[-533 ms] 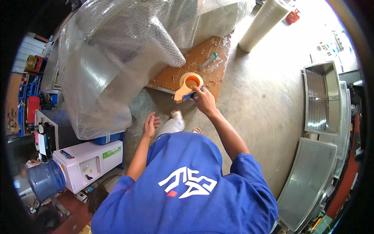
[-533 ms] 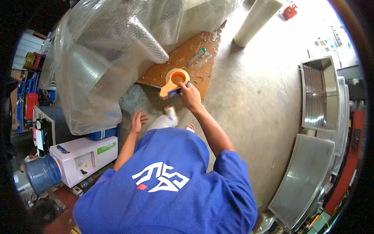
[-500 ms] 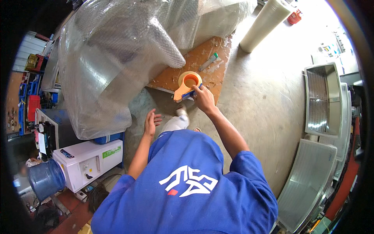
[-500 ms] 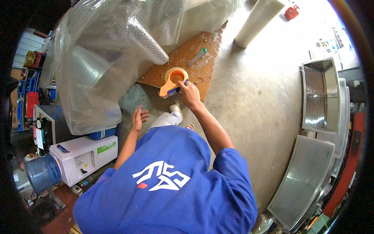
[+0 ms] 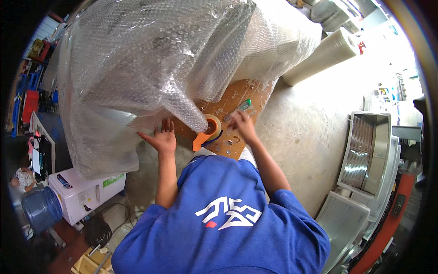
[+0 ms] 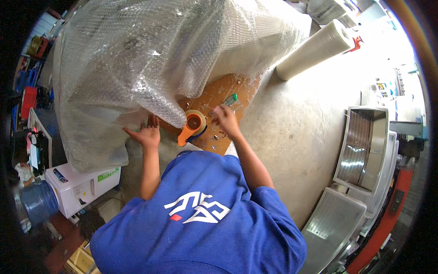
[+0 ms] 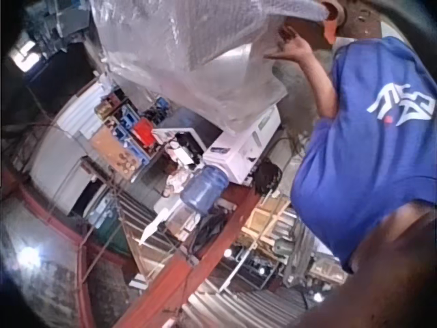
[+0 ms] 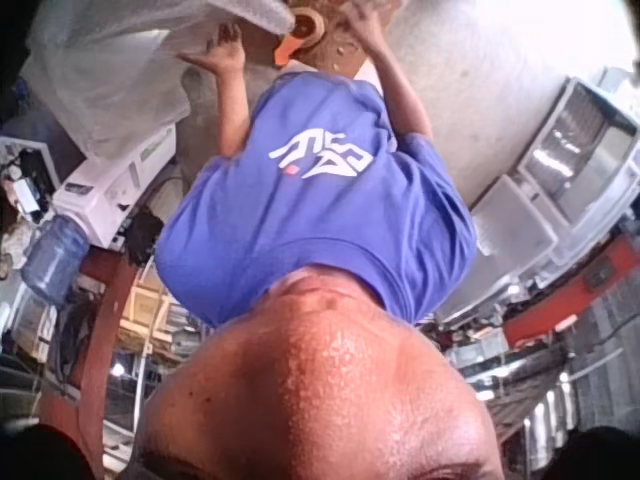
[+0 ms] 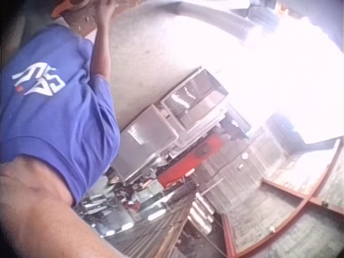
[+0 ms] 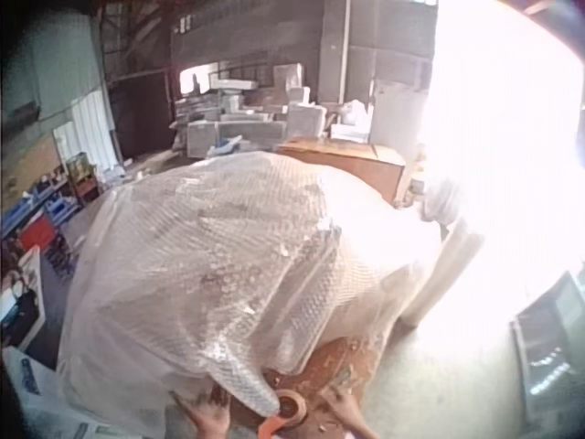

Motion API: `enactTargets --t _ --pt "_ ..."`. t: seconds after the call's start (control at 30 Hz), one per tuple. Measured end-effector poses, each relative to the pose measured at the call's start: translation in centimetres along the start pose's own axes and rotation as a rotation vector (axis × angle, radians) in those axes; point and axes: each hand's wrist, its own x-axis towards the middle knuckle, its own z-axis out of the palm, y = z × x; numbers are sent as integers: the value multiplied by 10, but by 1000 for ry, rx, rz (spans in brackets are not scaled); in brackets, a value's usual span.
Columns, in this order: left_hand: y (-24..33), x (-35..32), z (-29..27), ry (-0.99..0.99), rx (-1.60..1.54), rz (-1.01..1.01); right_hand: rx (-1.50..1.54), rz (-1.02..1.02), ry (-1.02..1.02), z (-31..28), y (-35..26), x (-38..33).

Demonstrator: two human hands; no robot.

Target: The person wraps a large metal kitchen hood with bubble wrap, securing it with packing tape. They pull the bubble wrap from a roll, cover the hood, and apply tape to hold the wrap in place.

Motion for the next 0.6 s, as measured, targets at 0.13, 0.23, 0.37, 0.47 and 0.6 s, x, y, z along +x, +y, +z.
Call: enactTargets --t 0.13,0.23,0.37,0.47,0.6 --pt "7 21 -23 22 -158 127 875 85 129 -74 -44 80" --pt "17 29 -45 -46 -242 237 1101 -25 62 -109 -56 124" --pt "22 43 -77 -173 -198 360 1014 -210 -166 -135 -47 163" --pt "26 63 -87 -187 -261 442 958 -255 -304 -167 -18 189" --pt "60 71 -132 -149 -227 593 944 -172 -364 -182 -22 212"
